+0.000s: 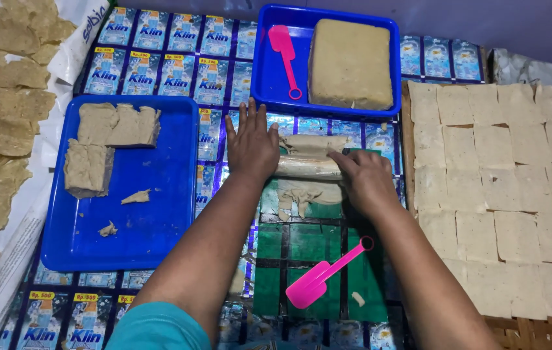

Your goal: Rolling and cutting dough into thin square sheets for food preparation.

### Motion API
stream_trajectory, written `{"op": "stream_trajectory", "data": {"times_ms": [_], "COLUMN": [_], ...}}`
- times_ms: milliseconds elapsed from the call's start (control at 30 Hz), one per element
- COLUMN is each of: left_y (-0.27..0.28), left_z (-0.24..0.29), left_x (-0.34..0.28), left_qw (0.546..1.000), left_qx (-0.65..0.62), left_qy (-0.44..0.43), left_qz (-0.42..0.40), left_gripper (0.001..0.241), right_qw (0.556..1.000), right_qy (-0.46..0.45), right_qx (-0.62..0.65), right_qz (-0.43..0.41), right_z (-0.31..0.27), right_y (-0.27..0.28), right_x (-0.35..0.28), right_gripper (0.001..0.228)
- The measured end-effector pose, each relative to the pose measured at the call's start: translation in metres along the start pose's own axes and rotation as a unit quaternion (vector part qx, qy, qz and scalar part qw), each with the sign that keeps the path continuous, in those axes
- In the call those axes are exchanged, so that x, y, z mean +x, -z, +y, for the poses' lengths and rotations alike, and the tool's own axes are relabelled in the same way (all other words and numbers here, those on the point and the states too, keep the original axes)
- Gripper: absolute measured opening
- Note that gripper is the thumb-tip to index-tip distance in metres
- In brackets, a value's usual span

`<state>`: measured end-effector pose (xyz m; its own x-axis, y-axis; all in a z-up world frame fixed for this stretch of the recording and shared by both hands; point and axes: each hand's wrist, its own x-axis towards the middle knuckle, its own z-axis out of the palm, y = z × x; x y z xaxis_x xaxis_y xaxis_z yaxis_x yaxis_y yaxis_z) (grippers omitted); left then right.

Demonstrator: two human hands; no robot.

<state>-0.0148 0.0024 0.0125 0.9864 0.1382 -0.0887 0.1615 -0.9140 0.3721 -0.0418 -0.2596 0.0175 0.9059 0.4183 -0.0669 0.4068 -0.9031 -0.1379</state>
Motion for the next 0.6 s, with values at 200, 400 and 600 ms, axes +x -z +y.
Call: {"op": "stream_trajectory", "data": {"times_ms": [200, 400, 600], "left_y": [0.038, -0.001, -0.008], "left_z": [0.001, -0.007, 0.003], "left_x": [-0.061, -0.101, -0.056], "left_qw": [0.977, 0.982, 0.996], "left_qx": [-0.095, 0.018, 0.039], "left_qy": [-0.175, -0.169, -0.083], "left_qz": [0.073, 0.079, 0.02], "left_gripper": [0.054, 0.05, 0.058], "right_qw": [0.986, 0.983, 0.994], "right_qy": [0.046, 0.038, -0.046], "right_qx": [-0.031, -0.011, -0.007], "right_qz": [0.159, 0.182, 0.101], "right_z": [-0.015, -0.041, -0.017], "right_y": [0.007, -0.016, -0.029], "right_x": [-0.057, -0.083, -0.029], "right_gripper": [0.048, 0.072, 0.075]}}
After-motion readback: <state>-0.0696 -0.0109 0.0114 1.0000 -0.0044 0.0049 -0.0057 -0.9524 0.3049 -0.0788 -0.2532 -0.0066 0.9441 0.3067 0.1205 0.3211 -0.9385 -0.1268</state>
